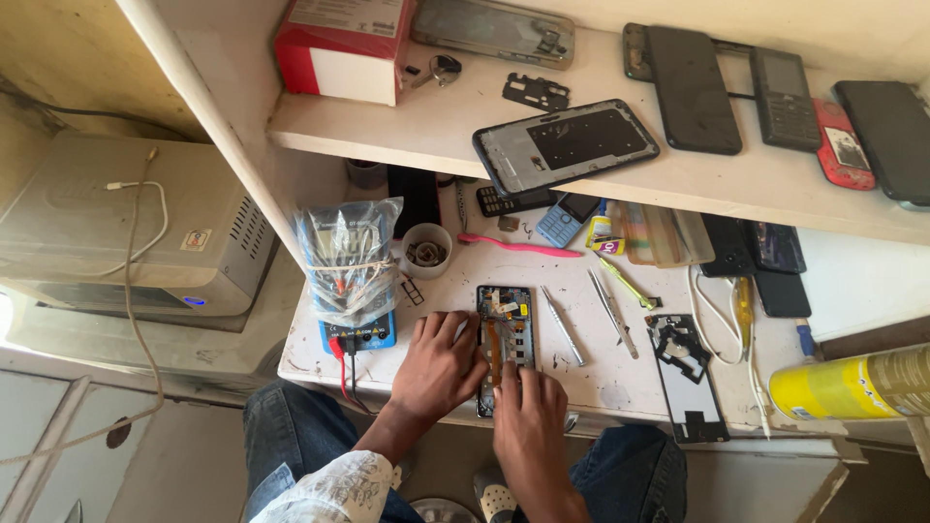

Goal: The person repairs a disassembled smartphone at a workbench, holding the phone frame steady with one hand while using a screwdriver and tweezers with the other to work on the internal board and components. A multimeter with test leads stays connected beside the phone throughout the work.

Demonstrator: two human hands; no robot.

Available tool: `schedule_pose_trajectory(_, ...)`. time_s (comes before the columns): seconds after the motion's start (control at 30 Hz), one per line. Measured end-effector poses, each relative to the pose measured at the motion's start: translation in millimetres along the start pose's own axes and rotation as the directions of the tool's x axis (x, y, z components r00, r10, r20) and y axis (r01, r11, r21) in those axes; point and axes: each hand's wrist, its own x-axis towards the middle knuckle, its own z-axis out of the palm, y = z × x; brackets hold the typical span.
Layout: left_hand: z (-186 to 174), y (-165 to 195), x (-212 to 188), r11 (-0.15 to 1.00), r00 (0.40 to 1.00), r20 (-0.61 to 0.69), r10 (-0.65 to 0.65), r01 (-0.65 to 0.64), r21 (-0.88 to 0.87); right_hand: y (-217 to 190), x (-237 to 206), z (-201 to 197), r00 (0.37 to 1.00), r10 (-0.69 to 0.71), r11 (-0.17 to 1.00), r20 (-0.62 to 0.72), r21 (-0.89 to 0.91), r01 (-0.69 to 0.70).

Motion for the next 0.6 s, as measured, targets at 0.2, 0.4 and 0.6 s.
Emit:
schedule_pose_trajectory(0.2,1.1,-1.9,0.7,1.000,1.000,-0.017,0.003,-0.003,0.000,-13.8,3.8,-13.2,0.985,-0.014,0.999,0.174,-0.046,0.022)
schedule_pose_trajectory(0.4,1.3,-1.3,1.3,1.000,1.000,-0.025,0.001,-0.002,-0.021,-17.2,3.7,-12.5,0.994,-0.099,0.990,0.053,-0.098,0.103)
schedule_pose_trajectory(0.6,-2.1,-1.9,1.7,1.000,1.000,-0.022,0.013,-0.013,-0.015,0.7,-1.1,2.9,0.997,-0.009,1.000,0.076,-0.003,0.010)
